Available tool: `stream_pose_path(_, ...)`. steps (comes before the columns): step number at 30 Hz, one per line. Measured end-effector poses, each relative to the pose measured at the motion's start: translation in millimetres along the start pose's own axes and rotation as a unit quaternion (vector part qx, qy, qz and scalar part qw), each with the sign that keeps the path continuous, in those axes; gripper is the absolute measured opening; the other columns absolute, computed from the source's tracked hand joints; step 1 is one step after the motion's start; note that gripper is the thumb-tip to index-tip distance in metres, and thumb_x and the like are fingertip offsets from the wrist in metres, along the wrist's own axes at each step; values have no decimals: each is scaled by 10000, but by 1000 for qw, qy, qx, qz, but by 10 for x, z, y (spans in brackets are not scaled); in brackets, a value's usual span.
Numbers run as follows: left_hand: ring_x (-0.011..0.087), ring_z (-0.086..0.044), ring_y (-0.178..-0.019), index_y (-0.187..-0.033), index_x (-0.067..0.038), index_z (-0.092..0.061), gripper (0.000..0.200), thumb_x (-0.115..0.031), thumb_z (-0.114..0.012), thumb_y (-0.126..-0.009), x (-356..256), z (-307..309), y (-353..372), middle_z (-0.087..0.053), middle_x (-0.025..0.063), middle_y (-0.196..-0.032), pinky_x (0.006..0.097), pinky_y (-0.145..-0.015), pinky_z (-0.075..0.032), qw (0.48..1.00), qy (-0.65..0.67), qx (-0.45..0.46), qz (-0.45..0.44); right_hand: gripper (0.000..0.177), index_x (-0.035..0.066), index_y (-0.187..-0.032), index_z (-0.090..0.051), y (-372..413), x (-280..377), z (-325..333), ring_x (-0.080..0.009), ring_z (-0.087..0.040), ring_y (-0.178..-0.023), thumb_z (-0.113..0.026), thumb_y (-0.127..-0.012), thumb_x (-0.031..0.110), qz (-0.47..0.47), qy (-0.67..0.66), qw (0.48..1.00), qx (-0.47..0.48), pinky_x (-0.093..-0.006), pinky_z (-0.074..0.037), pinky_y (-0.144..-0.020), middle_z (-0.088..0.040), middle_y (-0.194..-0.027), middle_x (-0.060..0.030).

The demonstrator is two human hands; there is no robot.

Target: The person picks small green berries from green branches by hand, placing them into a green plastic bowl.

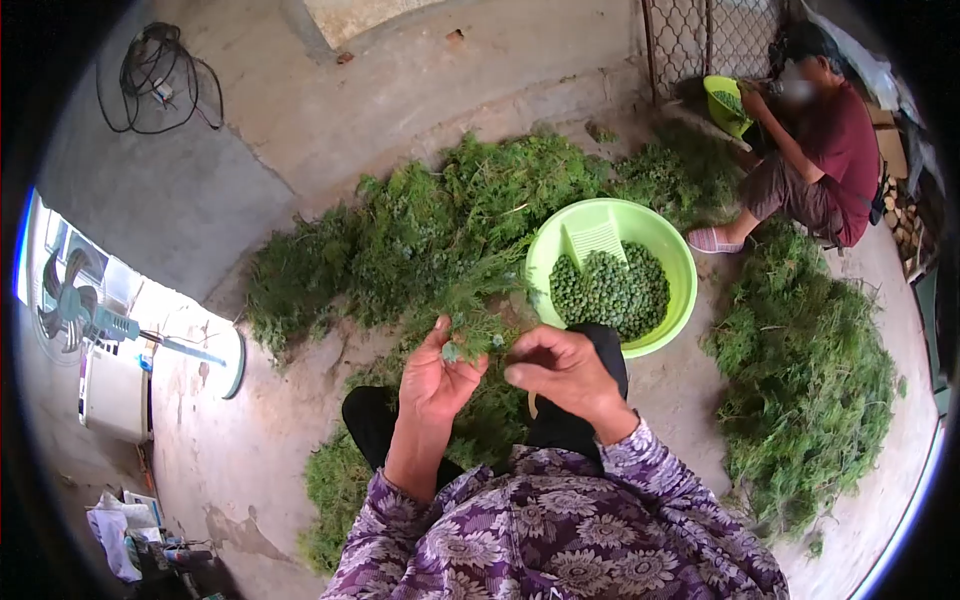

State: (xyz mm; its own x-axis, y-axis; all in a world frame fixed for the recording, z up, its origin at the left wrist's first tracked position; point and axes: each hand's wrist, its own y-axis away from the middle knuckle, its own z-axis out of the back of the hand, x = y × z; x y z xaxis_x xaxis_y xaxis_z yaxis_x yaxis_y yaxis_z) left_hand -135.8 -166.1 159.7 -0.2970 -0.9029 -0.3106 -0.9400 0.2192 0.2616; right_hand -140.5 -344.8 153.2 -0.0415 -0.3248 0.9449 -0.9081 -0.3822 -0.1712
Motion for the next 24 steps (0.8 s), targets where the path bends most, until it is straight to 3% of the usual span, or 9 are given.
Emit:
stream_pose_path(2,221,-579,-741,-905,-28,-552,179,-184,-506,-829,27,-113,23,-610,103,-837,366,-617,-475,1000,-15,10,1,136,10,-828,-538,-41,-9,-119,-27,-476,-679,-635,-735,28,3,-35,999,-35,-175,-406,-589,-525,-727,25)
stream_pose_path(4,227,-574,-798,-904,-36,-550,160,-171,-520,-823,83,-263,77,-600,103,-880,374,-669,-482,997,-46,-52,-24,129,13,-813,-531,-80,-35,-113,-22,-466,-659,-634,-739,34,24,-1,999,-41,-173,-399,-570,-511,-705,33)
stream_pose_path(11,225,-556,-860,-917,-23,-549,169,-124,-575,-785,19,-28,99,-583,79,-930,375,-762,-462,993,-104,-8,-57,104,20,-679,-511,-74,41,-103,-9,-456,-535,-586,-751,30,15,88,996,-24,-168,-363,-460,-472,-574,39)
stream_pose_path(12,222,-549,-871,-920,-27,-549,183,-124,-594,-771,46,-49,102,-579,73,-935,380,-775,-451,983,-147,-28,-102,104,20,-679,-511,-59,50,-105,-9,-456,-535,-586,-751,30,14,87,996,-24,-168,-363,-460,-472,-574,39)
stream_pose_path(16,214,-536,-896,-942,-41,-539,242,-123,-637,-737,-22,107,-12,-570,67,-945,378,-812,-424,941,-242,-108,-209,90,10,-774,-604,44,178,-141,-44,-526,-549,-527,-760,54,-66,37,979,190,-182,-406,-485,-592,-664,-20)
stream_pose_path(18,178,-551,-855,-991,-88,-512,296,-44,-634,-725,-142,83,18,-574,33,-901,350,-733,-456,965,-183,-110,-153,107,11,-824,-590,98,235,-150,-49,-536,-569,-511,-763,48,-42,26,974,220,-180,-416,-493,-583,-650,-22)
stream_pose_path(21,194,-560,-837,-986,-88,-513,284,-55,-632,-730,-140,83,31,-573,35,-903,363,-665,-481,966,-191,-91,-150,186,-2,-943,-531,45,269,-33,-63,-513,-535,-481,-763,-4,-110,-106,980,130,-180,-395,-445,-566,-654,-30)
stream_pose_path(22,194,-560,-837,-986,-88,-513,284,-55,-632,-730,-108,63,47,-573,35,-903,363,-665,-481,966,-193,-92,-149,150,-10,-907,-528,11,348,20,-52,-476,-517,-473,-768,-21,-114,-133,977,120,-176,-362,-422,-547,-690,-37)
stream_pose_path(24,199,-538,-755,-913,-63,-549,224,-172,-639,-740,-38,-7,91,-576,57,-851,374,-638,-450,955,-271,-60,-108,141,29,-941,-514,-59,284,82,-43,-455,-504,-495,-801,33,-86,-196,972,93,-185,-359,-431,-521,-654,-18)
